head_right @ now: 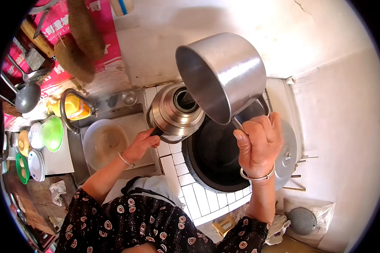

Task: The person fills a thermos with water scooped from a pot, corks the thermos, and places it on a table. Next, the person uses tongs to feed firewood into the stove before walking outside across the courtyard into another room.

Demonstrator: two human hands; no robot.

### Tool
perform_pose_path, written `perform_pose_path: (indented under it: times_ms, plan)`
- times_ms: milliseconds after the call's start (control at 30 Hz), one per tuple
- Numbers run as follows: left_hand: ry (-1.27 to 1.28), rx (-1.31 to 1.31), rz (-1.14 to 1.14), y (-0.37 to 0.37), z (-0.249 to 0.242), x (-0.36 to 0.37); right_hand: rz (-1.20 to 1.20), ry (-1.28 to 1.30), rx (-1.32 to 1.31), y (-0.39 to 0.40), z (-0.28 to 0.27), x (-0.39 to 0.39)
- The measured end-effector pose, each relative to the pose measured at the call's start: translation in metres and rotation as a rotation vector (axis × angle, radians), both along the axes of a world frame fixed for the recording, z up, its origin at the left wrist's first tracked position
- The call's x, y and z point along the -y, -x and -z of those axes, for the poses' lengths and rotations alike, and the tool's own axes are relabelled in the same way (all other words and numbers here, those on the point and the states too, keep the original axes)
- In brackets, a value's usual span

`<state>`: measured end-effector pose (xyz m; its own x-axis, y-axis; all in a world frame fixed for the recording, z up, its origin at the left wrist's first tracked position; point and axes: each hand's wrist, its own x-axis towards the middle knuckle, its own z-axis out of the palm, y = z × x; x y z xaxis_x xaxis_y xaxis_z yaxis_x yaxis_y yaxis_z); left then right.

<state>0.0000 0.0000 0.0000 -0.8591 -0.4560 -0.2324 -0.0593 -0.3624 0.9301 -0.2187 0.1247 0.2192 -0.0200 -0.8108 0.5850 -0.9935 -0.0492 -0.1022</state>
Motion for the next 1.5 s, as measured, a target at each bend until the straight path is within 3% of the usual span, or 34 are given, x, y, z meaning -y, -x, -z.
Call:
perform_pose_path:
  times_ms: [67,200,300,367,433,500,567,733,1000,1133,1267,1367,1400,1433,1500]
  plan:
    - [-0.013,-0.047,-0.003,0.0,0.001,-0.001,0.011,0.053,0.086,0.001,0.006,-0.005]
    - [-0.012,0.035,-0.035,0.002,0.003,-0.002,0.322,0.122,0.772,0.043,0.057,-0.023]
    - [0.039,0.049,-0.032,0.002,-0.001,0.003,0.397,0.115,1.249,0.09,0.13,-0.041]
    - [0.066,0.039,-0.044,0.004,-0.004,-0.002,0.537,0.083,1.358,0.112,0.193,-0.063]
    - [0.063,0.049,-0.051,0.006,0.002,-0.006,0.863,-0.163,1.231,0.136,0.265,-0.094]
    - [0.057,0.042,-0.057,0.004,0.009,-0.008,1.008,-0.195,0.785,0.151,0.346,-0.133]
    - [0.064,0.015,-0.065,0.002,0.018,-0.006,1.257,-0.558,0.709,0.143,0.366,-0.144]
    - [-0.002,0.024,-0.109,0.012,-0.001,-0.013,1.462,-0.76,0.606,0.137,0.406,-0.181]
    - [0.062,0.151,-0.115,0.0,0.001,-0.008,1.555,-0.736,0.593,0.153,0.449,-0.158]
    - [0.009,0.154,-0.175,-0.001,0.0,-0.01,1.464,-0.722,0.628,0.161,0.453,-0.123]
    - [0.006,0.164,-0.168,0.0,-0.003,-0.009,1.311,-0.548,0.678,0.167,0.46,-0.103]
    - [0.001,0.157,-0.158,0.003,-0.005,-0.009,1.101,-0.176,1.105,0.183,0.487,-0.124]
    - [-0.002,0.155,-0.151,0.005,-0.007,-0.01,1.043,0.027,1.408,0.184,0.497,-0.128]
    - [0.006,0.147,-0.14,0.007,-0.007,-0.009,1.051,0.018,1.672,0.181,0.47,-0.123]
    - [0.019,0.135,-0.119,0.008,-0.008,-0.009,0.934,0.078,1.842,0.173,0.452,-0.12]
